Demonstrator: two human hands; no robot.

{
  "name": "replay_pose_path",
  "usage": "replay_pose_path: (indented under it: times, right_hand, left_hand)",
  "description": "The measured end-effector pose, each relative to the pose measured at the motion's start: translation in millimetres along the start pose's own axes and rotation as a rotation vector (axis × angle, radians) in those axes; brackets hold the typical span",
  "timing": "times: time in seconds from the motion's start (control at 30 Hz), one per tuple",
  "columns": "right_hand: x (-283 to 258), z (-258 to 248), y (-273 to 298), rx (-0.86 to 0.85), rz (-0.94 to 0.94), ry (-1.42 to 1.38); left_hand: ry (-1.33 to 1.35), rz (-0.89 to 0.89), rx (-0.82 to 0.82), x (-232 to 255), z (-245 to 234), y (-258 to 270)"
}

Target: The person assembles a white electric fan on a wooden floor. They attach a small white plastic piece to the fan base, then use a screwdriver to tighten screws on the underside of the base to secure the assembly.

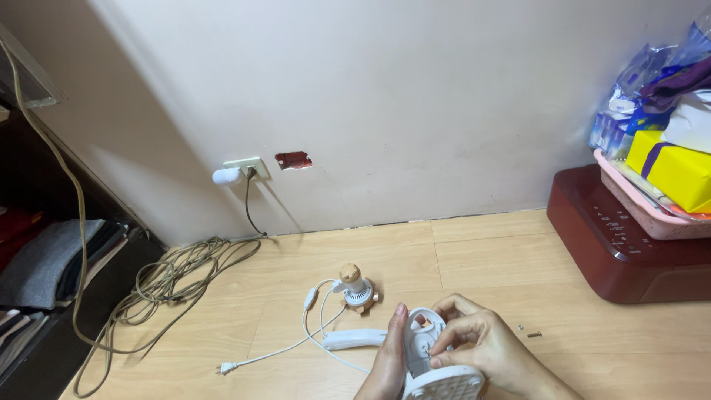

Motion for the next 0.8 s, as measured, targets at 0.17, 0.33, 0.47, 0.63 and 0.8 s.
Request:
replay_pose_path:
  times: [0.17,0.33,0.47,0.63,0.8]
  right_hand:
    - [5,0,0,-0.026,-0.047,-0.021]
    - [18,11,7,-0.060,-0.066,0.180]
    - [56,25,34,-0.103,0.000,0.196]
    - [101,37,66,-0.129,0.221,0.203]
    - [105,42,68,-0.173,0.203,0.267]
  left_hand:
    - [0.192,0.081,-0.308,-5,16,6]
    - [0.092,0.010,-0.045,-20,-1,22]
    - [0.178,-0.079,-0.039,-59,-2,45]
    - [0.294,-0.131,-0.010,-118,-9,75]
    - [0.274,-0.129,0.065,-135,-18,77]
Point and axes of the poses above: each hand's wrist, its own y-axis away from the middle knuckle, its own z-axis out of the palm, x = y × z, the point moved 8 cm from there along -y, towards the middle knuckle
